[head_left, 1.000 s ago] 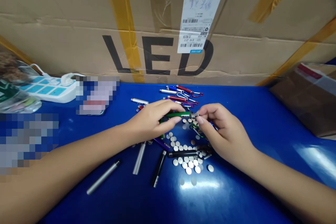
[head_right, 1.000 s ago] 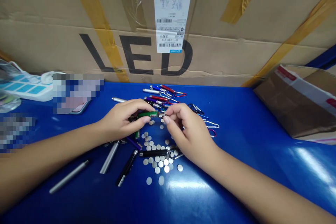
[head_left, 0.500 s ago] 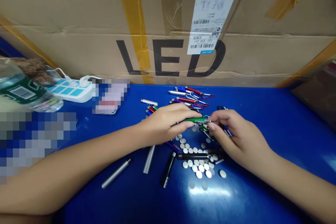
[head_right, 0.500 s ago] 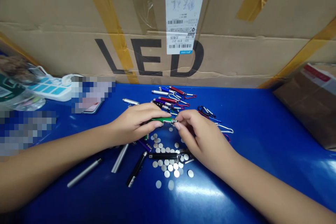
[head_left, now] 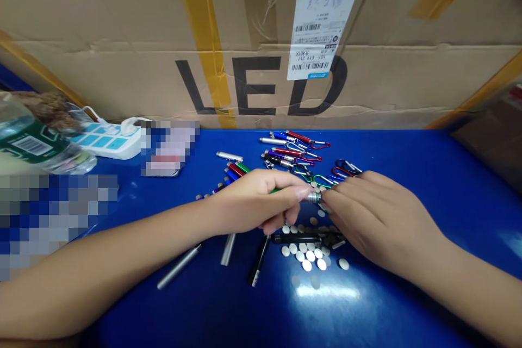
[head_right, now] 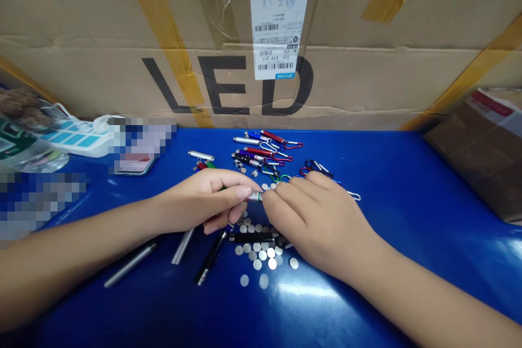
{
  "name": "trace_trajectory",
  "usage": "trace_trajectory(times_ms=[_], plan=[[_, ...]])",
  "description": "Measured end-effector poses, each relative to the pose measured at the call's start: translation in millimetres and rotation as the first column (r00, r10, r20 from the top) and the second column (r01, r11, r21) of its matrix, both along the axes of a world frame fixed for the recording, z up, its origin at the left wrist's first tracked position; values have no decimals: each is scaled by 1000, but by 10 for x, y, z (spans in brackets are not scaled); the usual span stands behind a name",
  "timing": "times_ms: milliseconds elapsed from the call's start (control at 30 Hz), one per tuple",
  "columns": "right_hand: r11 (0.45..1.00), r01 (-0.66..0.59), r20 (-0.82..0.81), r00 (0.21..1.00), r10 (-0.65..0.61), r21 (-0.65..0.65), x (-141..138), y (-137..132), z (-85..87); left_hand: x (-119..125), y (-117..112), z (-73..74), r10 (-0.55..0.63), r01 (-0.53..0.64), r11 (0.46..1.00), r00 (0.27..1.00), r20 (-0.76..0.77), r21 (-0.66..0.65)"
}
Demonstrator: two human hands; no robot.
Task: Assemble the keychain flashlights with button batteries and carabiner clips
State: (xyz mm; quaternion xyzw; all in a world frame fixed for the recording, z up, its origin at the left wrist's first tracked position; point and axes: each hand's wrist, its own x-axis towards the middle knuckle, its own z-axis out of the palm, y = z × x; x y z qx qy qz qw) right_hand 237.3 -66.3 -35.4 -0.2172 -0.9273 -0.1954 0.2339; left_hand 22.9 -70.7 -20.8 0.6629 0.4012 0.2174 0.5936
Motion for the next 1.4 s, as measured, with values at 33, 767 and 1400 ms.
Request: trace_trajectory(times_ms=[33,767,1400], plan=[[999,3,-19,1000,-4,-44,-7,-10,-4,0,-9,-2,5,-4,999,1000,-14,43],[867,48,-133,983,-130,-496,-41,16,45,-19,33,-106,37,80,813,981,-188,577],[926,7,-25,1000,-18,-378,23,-21,154,13,-34,-46,49,13,812,995,-89,583]])
